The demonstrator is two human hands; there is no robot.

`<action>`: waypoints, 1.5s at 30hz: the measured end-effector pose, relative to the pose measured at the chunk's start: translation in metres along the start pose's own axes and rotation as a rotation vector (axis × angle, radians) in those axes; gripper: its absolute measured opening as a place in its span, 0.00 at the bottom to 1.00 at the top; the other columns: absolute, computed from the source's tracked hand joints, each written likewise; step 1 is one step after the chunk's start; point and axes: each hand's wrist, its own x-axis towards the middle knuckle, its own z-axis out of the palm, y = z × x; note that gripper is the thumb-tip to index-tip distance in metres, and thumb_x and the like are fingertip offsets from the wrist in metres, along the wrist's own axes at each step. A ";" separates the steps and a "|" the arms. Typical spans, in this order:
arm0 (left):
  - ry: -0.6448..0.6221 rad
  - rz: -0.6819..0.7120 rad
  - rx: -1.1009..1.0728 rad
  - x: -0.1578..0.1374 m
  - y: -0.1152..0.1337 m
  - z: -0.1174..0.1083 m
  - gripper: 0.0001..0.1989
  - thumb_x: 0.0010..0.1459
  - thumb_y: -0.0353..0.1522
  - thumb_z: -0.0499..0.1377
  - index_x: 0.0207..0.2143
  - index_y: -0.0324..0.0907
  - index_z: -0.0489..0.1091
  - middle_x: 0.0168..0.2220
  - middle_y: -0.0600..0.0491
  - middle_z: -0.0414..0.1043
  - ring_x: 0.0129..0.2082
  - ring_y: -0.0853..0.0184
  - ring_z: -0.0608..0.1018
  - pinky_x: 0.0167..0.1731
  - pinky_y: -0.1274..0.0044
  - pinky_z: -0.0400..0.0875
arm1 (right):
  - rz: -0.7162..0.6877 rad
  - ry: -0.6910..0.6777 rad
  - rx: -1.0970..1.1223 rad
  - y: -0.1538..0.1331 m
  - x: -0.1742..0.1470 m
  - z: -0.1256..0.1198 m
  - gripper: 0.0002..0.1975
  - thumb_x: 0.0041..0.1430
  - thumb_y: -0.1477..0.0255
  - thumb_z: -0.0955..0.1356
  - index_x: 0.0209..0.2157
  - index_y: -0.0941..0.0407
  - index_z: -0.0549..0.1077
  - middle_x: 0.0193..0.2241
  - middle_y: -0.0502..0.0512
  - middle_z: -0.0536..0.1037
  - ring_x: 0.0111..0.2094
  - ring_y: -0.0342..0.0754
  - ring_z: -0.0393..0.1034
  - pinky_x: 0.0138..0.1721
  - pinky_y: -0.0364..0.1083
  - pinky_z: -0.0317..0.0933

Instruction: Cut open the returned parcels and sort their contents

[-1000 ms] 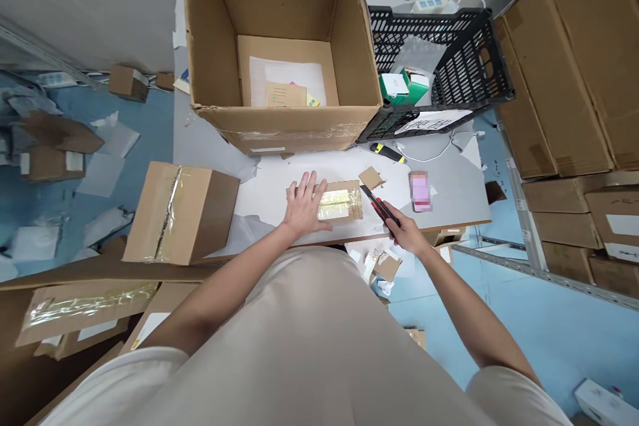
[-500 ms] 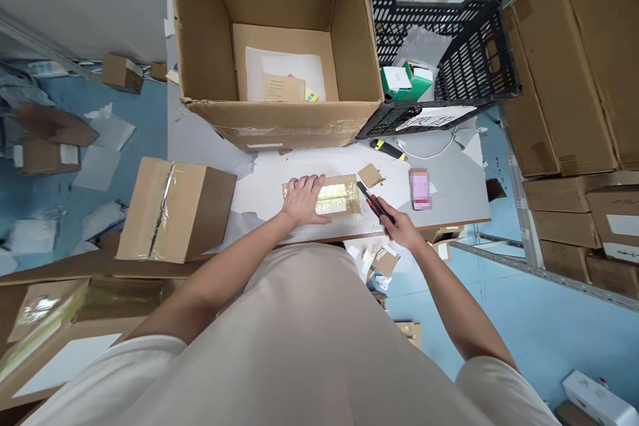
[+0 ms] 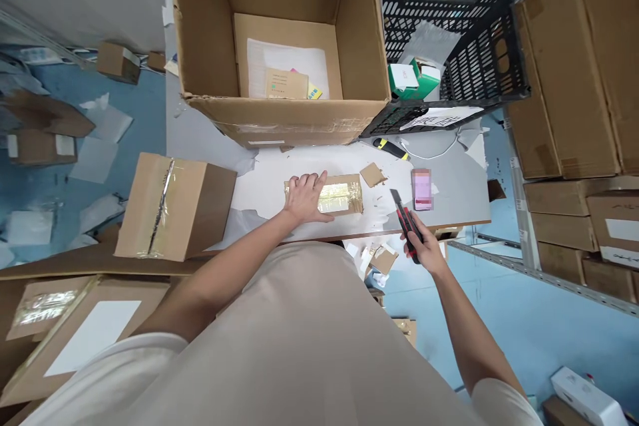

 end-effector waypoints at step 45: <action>0.196 -0.322 -0.176 -0.040 -0.052 -0.012 0.40 0.51 0.43 0.55 0.62 0.34 0.49 0.54 0.37 0.66 0.54 0.52 0.70 0.49 0.63 0.65 | 0.041 0.170 0.718 -0.036 0.096 0.111 0.21 0.51 0.57 0.69 0.42 0.51 0.63 0.41 0.53 0.76 0.37 0.45 0.74 0.37 0.46 0.69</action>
